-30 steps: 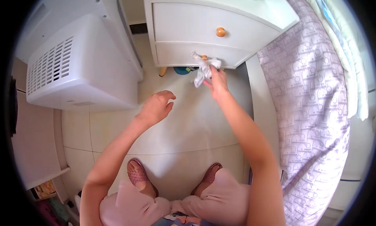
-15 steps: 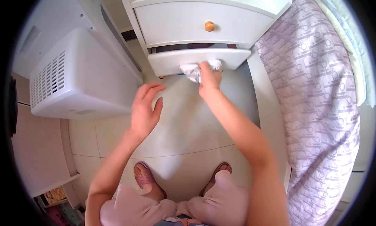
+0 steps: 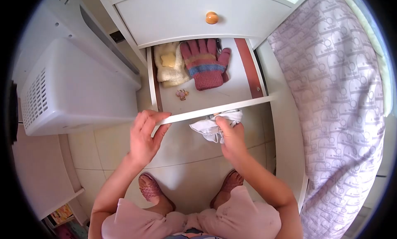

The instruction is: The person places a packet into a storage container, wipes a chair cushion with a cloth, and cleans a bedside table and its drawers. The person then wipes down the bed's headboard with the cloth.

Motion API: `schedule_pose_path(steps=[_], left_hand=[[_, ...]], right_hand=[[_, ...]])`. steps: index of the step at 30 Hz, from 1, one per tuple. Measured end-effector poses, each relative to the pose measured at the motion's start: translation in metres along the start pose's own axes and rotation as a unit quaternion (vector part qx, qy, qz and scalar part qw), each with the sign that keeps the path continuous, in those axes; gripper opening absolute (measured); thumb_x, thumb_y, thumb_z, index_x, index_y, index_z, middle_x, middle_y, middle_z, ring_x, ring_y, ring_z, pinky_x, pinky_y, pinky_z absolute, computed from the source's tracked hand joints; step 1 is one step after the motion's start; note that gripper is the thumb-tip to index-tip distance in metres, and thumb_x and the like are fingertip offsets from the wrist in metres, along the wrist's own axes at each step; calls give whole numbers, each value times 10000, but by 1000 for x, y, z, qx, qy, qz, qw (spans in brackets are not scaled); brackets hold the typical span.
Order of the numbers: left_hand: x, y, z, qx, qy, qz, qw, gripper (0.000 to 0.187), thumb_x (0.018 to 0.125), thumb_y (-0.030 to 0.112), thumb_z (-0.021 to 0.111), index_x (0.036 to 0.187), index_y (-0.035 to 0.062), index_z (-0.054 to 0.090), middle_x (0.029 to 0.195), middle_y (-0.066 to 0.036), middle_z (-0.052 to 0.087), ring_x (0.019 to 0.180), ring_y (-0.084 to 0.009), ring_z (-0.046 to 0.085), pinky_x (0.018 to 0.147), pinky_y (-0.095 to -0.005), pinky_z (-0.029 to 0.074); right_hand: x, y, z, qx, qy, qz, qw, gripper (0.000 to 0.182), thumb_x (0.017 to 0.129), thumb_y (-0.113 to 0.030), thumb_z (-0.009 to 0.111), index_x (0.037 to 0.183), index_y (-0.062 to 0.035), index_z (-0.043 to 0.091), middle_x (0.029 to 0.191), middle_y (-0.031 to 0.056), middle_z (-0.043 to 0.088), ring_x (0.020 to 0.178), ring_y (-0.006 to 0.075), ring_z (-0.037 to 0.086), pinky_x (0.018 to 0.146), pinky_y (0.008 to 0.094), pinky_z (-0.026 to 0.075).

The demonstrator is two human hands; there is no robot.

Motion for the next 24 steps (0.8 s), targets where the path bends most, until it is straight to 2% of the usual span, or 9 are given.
schedule_pose_path(steps=[4, 7, 8, 11, 14, 15, 18, 20, 24], left_hand=[[-4, 2, -1, -12, 7, -9, 1000, 271, 725, -1, 761, 972, 53, 666, 863, -69, 626, 785, -253, 593, 673, -347, 474], [-11, -4, -5, -19, 12, 5, 1000, 380, 726, 26, 775, 1075, 47, 628, 1008, -90, 626, 881, -257, 605, 735, -350, 491], [-13, -6, -5, -23, 28, -39, 999, 430, 726, 36, 778, 1118, 46, 601, 1071, -101, 606, 918, -259, 603, 758, -352, 493], [-25, -16, -4, -48, 36, -148, 987, 574, 722, 63, 788, 1230, 45, 521, 1231, -129, 543, 1008, -265, 594, 814, -359, 498], [-33, -26, 4, -97, -10, -213, 972, 640, 716, 71, 790, 1278, 41, 486, 1272, -138, 520, 1036, -265, 593, 837, -365, 502], [-32, -26, 5, -100, -7, -213, 972, 640, 717, 74, 789, 1280, 40, 485, 1267, -135, 525, 1033, -263, 594, 837, -364, 503], [-32, -28, 4, -104, -8, -211, 972, 616, 742, 77, 773, 1287, 41, 487, 1259, -127, 541, 1016, -252, 605, 826, -358, 509], [-35, -27, 3, -120, -2, -212, 970, 597, 758, 73, 760, 1290, 46, 488, 1269, -128, 541, 1010, -250, 610, 820, -355, 511], [-45, -28, 6, -137, 13, -213, 967, 534, 795, 41, 719, 1287, 52, 511, 1273, -125, 558, 995, -237, 623, 797, -345, 522]], right_hand=[[-7, -3, 0, -8, 18, -9, 1000, 336, 848, -91, 652, 1151, 3, 538, 1053, 65, 614, 937, 146, 603, 804, 307, 498], [-6, -26, -27, -231, -72, 46, 969, 364, 844, -106, 664, 1167, -5, 532, 1030, 59, 617, 924, 120, 586, 798, 284, 486], [-16, -45, -27, -312, -139, 41, 939, 385, 843, -102, 665, 1185, -6, 516, 1018, 49, 618, 921, 104, 571, 804, 271, 475], [-45, -98, 0, -334, -267, -13, 904, 396, 839, -94, 664, 1190, -10, 501, 1026, 40, 615, 929, 112, 573, 813, 279, 476], [-38, -114, 58, -318, -257, -139, 902, 409, 823, -86, 679, 1178, -22, 487, 1011, 36, 612, 927, 117, 574, 807, 283, 471], [-19, -118, 79, -446, -298, -191, 822, 429, 821, -103, 684, 1183, -24, 469, 1007, 70, 613, 936, 128, 581, 802, 297, 467], [12, -103, 146, -532, -253, -276, 759, 442, 849, -165, 656, 1172, 34, 428, 1018, 234, 584, 889, 362, 595, 776, 392, 468], [30, -90, 183, -594, -227, -429, 642, 346, 858, -147, 633, 1104, 41, 478, 1056, 218, 538, 945, 364, 587, 764, 428, 480], [57, -52, 209, -672, -261, -574, 389, 261, 773, -4, 578, 1018, 70, 530, 1075, 154, 504, 1090, 314, 536, 802, 394, 523]])
Point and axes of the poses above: each hand's wrist, its own x-axis towards the middle knuckle, its own z-axis out of the palm, y = z × x, the point moved 3 cm from there along x, towards the middle knuckle
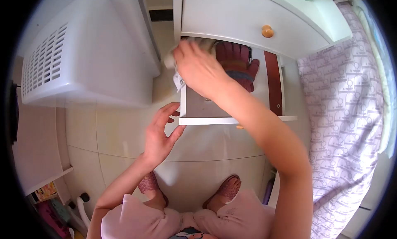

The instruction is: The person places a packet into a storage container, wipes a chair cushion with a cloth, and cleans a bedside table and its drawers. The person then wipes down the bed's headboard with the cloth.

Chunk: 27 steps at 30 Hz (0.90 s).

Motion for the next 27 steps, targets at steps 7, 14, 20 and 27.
schedule_pose_path(steps=[7, 14, 20, 27], left_hand=[[-1, -10, 0, -15, -6, 13, 1000, 506, 788, 29, 722, 1260, 41, 541, 1258, -116, 578, 976, -228, 632, 788, -336, 525], [5, 12, -4, 40, 86, 82, 992, 588, 729, 68, 787, 1234, 53, 486, 1256, -144, 525, 1128, -292, 535, 893, -373, 461], [18, 29, -2, 56, 58, 136, 987, 607, 708, 62, 796, 1234, 53, 494, 1228, -148, 534, 1109, -305, 536, 905, -399, 450], [29, 59, 7, 152, 17, 274, 949, 348, 689, 20, 765, 1018, 58, 658, 1012, -66, 634, 988, -267, 594, 832, -379, 453]], right_hand=[[-49, -7, -19, 237, -95, 63, 965, 380, 723, 78, 588, 1085, -33, 612, 1068, 132, 542, 945, 332, 588, 787, 384, 495], [-37, -8, -47, 469, -227, 105, 847, 314, 681, 57, 639, 985, -22, 651, 872, 74, 649, 804, 159, 613, 733, 312, 483], [-117, 57, -37, 72, -348, 133, 925, 368, 644, 65, 631, 976, -77, 699, 927, 136, 676, 835, 314, 638, 703, 386, 487], [-148, 132, -90, -109, -24, 292, 950, 300, 726, 34, 574, 982, -68, 694, 1056, 124, 649, 907, 321, 622, 786, 388, 505]])
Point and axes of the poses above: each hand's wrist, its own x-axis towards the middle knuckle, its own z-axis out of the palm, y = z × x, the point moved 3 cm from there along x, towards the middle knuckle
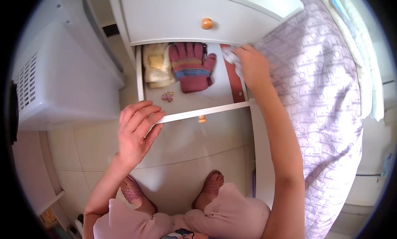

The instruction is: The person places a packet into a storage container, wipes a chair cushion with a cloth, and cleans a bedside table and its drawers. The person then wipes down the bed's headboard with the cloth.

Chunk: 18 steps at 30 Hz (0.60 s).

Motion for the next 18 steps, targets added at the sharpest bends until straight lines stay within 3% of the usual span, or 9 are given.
schedule_pose_path(steps=[4, 8, 11, 15, 18], left_hand=[[4, 4, 6, -3, -16, 18, 1000, 304, 683, 9, 758, 972, 63, 681, 926, -41, 651, 894, -238, 617, 748, -352, 469], [4, 4, 4, 7, -7, 8, 1000, 290, 676, 16, 763, 952, 65, 689, 888, -39, 654, 837, -231, 625, 677, -331, 475], [3, 3, 6, -12, 9, 4, 1000, 282, 678, 19, 764, 946, 66, 689, 880, -44, 653, 838, -233, 624, 677, -335, 474], [3, 3, 4, -20, 11, -6, 1000, 254, 695, 34, 761, 937, 64, 690, 872, -46, 655, 835, -230, 627, 694, -335, 475], [1, 0, 3, -34, 14, -17, 999, 253, 710, 49, 760, 953, 62, 691, 887, -52, 666, 846, -225, 632, 716, -330, 478]], right_hand=[[10, 14, 41, 18, 69, -143, 987, 323, 748, 38, 561, 1030, -59, 685, 1031, 120, 653, 918, 318, 625, 812, 373, 502], [-3, 34, 46, 116, 27, -45, 992, 245, 674, 11, 664, 905, -54, 712, 954, 127, 650, 908, 304, 622, 789, 373, 505], [-28, 28, 26, 157, -43, 24, 986, 282, 630, 75, 689, 880, -51, 721, 945, 138, 647, 891, 314, 626, 774, 367, 505], [-53, 30, 16, 159, -133, 34, 978, 319, 637, 129, 656, 892, -51, 722, 949, 153, 665, 866, 336, 629, 773, 355, 506], [-53, 35, 13, 130, -210, 70, 966, 290, 652, 78, 666, 901, -58, 726, 925, 161, 679, 865, 340, 633, 783, 368, 506]])
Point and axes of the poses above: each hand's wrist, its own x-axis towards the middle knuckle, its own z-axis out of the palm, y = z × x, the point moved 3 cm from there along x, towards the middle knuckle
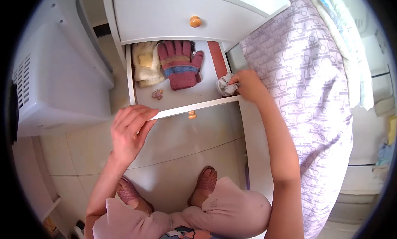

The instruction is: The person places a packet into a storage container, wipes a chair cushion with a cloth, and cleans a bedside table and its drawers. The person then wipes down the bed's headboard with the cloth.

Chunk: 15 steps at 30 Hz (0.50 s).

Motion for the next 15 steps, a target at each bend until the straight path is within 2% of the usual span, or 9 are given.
schedule_pose_path(steps=[2, 3, 5, 8, 9, 12, 13, 15], left_hand=[[-3, -3, 0, -8, 2, -3, 1000, 289, 722, 61, 761, 1003, 62, 690, 918, -58, 680, 853, -220, 634, 729, -324, 478], [-5, -6, 0, -22, -6, -23, 999, 364, 727, 62, 760, 1076, 63, 658, 952, -61, 686, 879, -227, 638, 750, -326, 484], [-9, -10, 3, -48, -22, -63, 997, 513, 737, 63, 758, 1223, 65, 594, 1020, -67, 698, 932, -241, 646, 793, -330, 496], [-10, -11, 8, -101, 4, -95, 990, 737, 753, 56, 751, 1403, 68, 403, 1101, -68, 690, 1035, -278, 631, 887, -352, 496], [-9, -11, 5, -105, -41, -109, 988, 867, 756, 30, 745, 1470, 74, 256, 1260, -106, 610, 1156, -303, 576, 965, -367, 474], [-8, -11, 8, -135, -4, -131, 982, 922, 747, 1, 745, 1487, 68, 200, 1421, -142, 459, 1228, -294, 526, 973, -370, 474], [-6, -13, 8, -164, -34, -149, 975, 1018, 702, 16, 789, 1495, 62, 153, 1528, -162, 266, 1328, -316, 410, 1031, -403, 424], [0, -13, -2, -72, 45, -96, 992, 1103, 611, 22, 834, 1489, 40, 166, 1487, -216, 287, 1288, -380, 406, 1013, -425, 416]], right_hand=[[10, -15, -2, -71, -58, -81, 992, 281, 644, 50, 672, 909, -33, 710, 893, 154, 682, 841, 319, 644, 760, 357, 505], [13, -27, -1, -104, -87, -120, 984, 280, 640, 35, 675, 913, -20, 702, 877, 150, 683, 829, 308, 650, 749, 352, 504], [23, -63, 6, -52, -156, -141, 976, 292, 653, 3, 678, 945, -9, 695, 887, 156, 688, 823, 300, 651, 746, 355, 500], [36, -121, 21, 55, -242, -139, 959, 323, 675, -12, 676, 997, 4, 684, 894, 159, 694, 801, 258, 654, 740, 347, 499], [42, -132, 28, 74, -291, -111, 947, 324, 685, -30, 685, 1007, 8, 683, 874, 150, 696, 785, 227, 649, 727, 337, 495], [45, -191, 25, 107, -298, -176, 932, 248, 700, -26, 681, 939, 39, 679, 778, 139, 669, 768, 177, 641, 705, 317, 490], [44, -210, 20, 118, -295, -174, 932, 266, 708, -36, 693, 966, 29, 682, 797, 126, 676, 764, 175, 640, 707, 313, 492], [39, -236, 13, 142, -289, -167, 932, 301, 726, -56, 716, 1019, 9, 689, 836, 99, 691, 755, 170, 640, 712, 304, 497]])
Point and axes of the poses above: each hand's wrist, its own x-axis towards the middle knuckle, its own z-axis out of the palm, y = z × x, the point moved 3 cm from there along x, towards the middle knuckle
